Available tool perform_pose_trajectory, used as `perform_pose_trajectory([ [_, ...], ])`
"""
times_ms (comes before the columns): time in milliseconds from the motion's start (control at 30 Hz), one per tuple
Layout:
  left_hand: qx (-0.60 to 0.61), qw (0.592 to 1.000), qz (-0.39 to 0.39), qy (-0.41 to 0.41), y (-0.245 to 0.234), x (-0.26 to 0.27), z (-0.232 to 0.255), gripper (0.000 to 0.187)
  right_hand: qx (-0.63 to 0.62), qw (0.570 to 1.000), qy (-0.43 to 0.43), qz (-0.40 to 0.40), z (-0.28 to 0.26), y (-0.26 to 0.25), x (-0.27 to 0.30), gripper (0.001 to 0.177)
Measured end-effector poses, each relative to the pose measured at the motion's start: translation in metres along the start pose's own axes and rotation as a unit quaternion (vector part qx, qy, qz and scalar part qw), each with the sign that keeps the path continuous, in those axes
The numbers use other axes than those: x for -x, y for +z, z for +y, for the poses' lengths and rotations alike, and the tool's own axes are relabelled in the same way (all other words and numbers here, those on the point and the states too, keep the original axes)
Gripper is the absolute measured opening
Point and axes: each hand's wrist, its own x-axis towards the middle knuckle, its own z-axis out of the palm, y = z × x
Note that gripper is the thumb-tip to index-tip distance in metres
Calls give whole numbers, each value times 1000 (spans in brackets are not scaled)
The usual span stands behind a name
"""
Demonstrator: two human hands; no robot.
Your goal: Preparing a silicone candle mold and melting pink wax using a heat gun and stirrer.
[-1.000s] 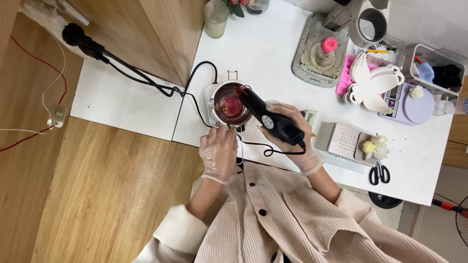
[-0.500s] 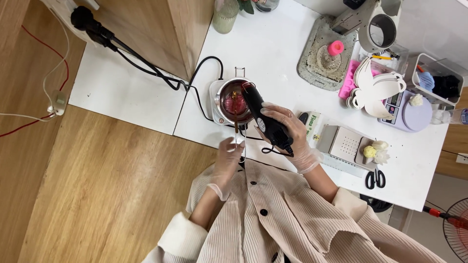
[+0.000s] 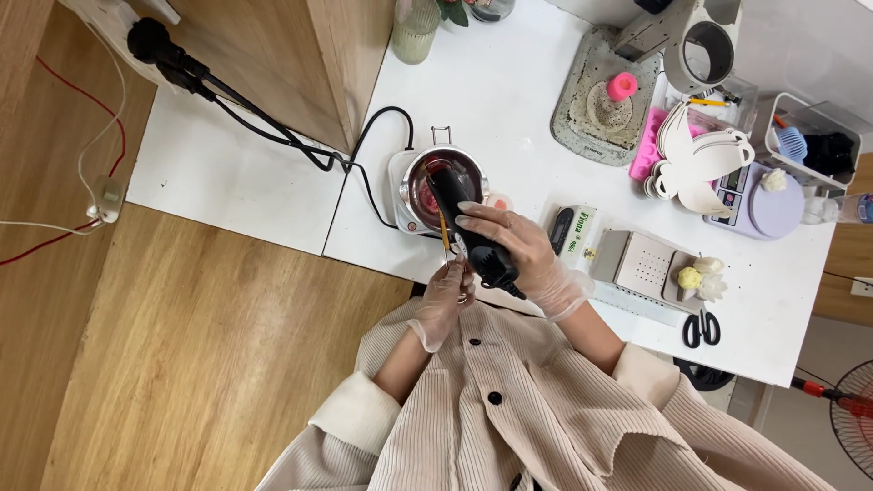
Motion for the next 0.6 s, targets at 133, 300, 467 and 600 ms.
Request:
perform_pose_trajectory([
  [133, 10, 1000, 24, 13, -22, -31, -39, 26, 145, 989, -9, -4, -1, 5, 7, 44],
  [300, 322, 944, -38, -63, -45, -52, -65, 30, 195, 980, -25, -22, -11, 11, 14, 48],
  [467, 429, 892, -137, -39, -24, -10, -37, 45, 227, 971, -58, -43, -9, 31, 18, 54],
  [600, 391, 911, -124, -48, -24, -7, -32, 44, 226, 972, -44, -50, -13, 41, 4, 61],
])
